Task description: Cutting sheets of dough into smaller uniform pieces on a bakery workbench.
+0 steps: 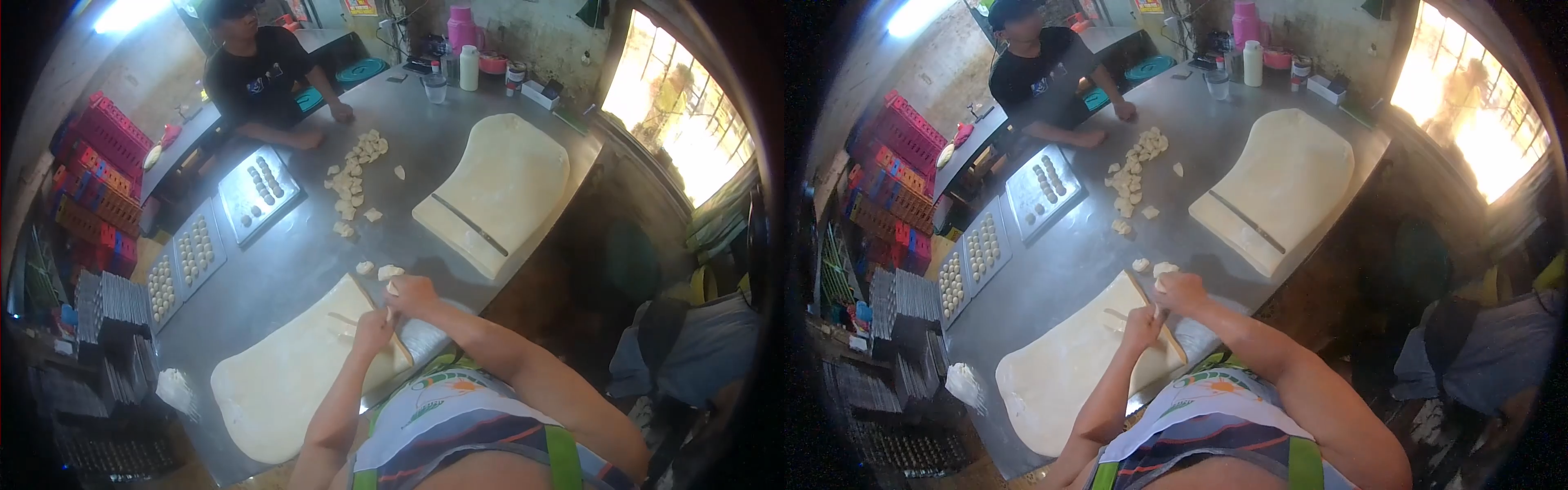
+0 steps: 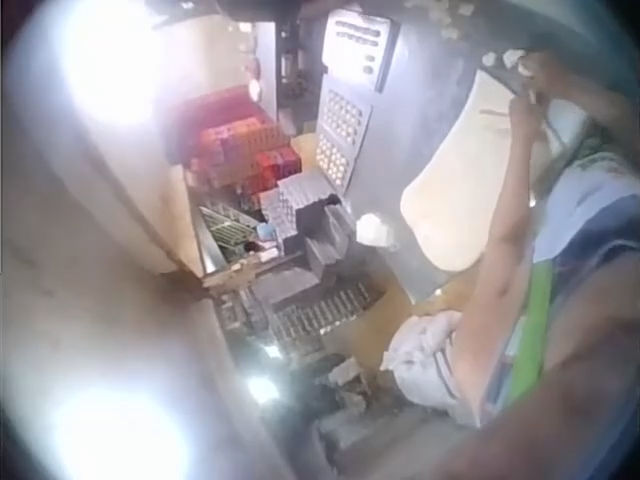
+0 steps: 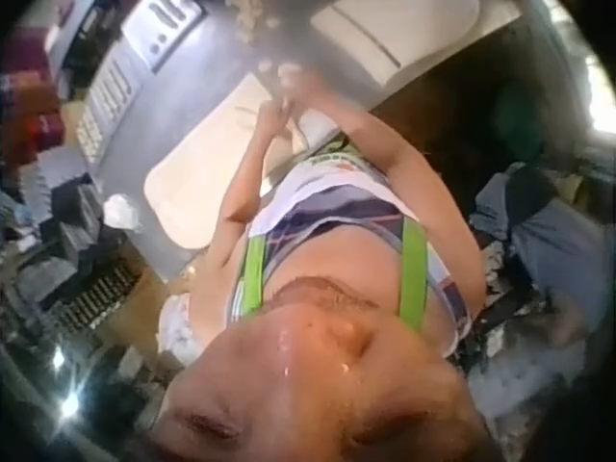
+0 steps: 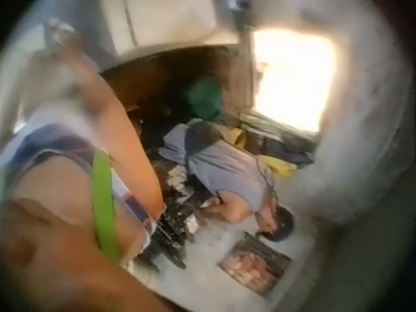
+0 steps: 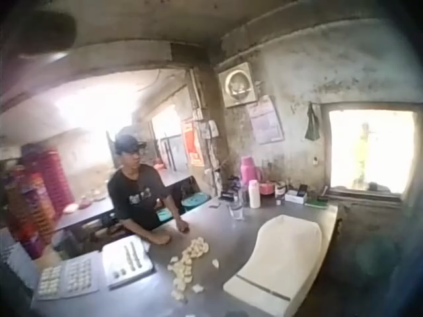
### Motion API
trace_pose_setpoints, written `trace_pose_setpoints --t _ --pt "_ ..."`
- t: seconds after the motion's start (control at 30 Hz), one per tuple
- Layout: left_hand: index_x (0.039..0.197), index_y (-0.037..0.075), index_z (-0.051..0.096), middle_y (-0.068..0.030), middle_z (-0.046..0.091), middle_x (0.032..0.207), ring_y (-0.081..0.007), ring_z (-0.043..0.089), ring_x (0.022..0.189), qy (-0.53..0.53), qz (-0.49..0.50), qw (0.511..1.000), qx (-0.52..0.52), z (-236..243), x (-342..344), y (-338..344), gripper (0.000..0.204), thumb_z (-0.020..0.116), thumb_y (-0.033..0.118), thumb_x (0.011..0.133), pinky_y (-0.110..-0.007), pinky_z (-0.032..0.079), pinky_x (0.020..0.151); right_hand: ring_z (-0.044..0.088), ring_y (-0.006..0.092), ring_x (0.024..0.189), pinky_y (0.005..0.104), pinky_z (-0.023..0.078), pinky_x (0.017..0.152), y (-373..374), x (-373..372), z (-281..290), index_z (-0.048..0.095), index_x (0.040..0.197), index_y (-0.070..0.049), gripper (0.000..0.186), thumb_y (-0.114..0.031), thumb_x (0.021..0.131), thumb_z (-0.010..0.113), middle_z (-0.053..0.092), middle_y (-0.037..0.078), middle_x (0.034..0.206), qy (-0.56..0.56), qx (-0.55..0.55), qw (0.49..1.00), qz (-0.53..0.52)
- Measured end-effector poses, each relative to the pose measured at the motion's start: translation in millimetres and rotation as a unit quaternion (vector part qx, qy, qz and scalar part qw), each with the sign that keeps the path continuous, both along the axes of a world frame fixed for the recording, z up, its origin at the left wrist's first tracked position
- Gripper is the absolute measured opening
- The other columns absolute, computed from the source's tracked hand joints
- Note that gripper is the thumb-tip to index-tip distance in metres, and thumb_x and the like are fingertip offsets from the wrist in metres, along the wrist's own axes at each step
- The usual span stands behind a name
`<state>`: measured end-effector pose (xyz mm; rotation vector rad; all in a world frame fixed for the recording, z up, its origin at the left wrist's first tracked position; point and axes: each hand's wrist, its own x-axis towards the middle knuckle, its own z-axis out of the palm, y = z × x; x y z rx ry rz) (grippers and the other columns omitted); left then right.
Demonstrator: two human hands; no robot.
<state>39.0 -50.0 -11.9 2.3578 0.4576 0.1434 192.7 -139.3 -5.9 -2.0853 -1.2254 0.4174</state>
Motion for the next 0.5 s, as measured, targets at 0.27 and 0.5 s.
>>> trace_pose_setpoints --t 0.27,0.5 --pt "0.147 0.008 0.040 -0.0193 0.054 0.135 -0.0297 0.057 0.119 -0.107 0.013 0.983 -0.152 1.9 -12.7 22.9 0.077 0.066 -0.008 0.076 -0.037 0.052 0.089 0.064 0.0389 0.093 0.0477 0.051 0.084 -2.3 -7.5 -8.4 0.062 0.104 -0.004 0.035 -0.031 0.084 0.069 0.064 0.022 0.096 -0.018 0.075 0.994 0.071" --pt "0.120 0.001 0.062 -0.0193 0.069 0.098 -0.0334 0.067 0.093 -0.128 0.065 0.980 -0.141 -21.7 -12.6 43.1 0.038 0.057 -0.003 0.082 -0.039 0.053 0.082 0.064 0.0359 0.093 0.0452 0.050 0.079 12.1 -35.3 33.7 0.063 0.103 -0.003 0.033 -0.029 0.084 0.068 0.065 0.018 0.098 0.073 0.166 0.977 0.114"
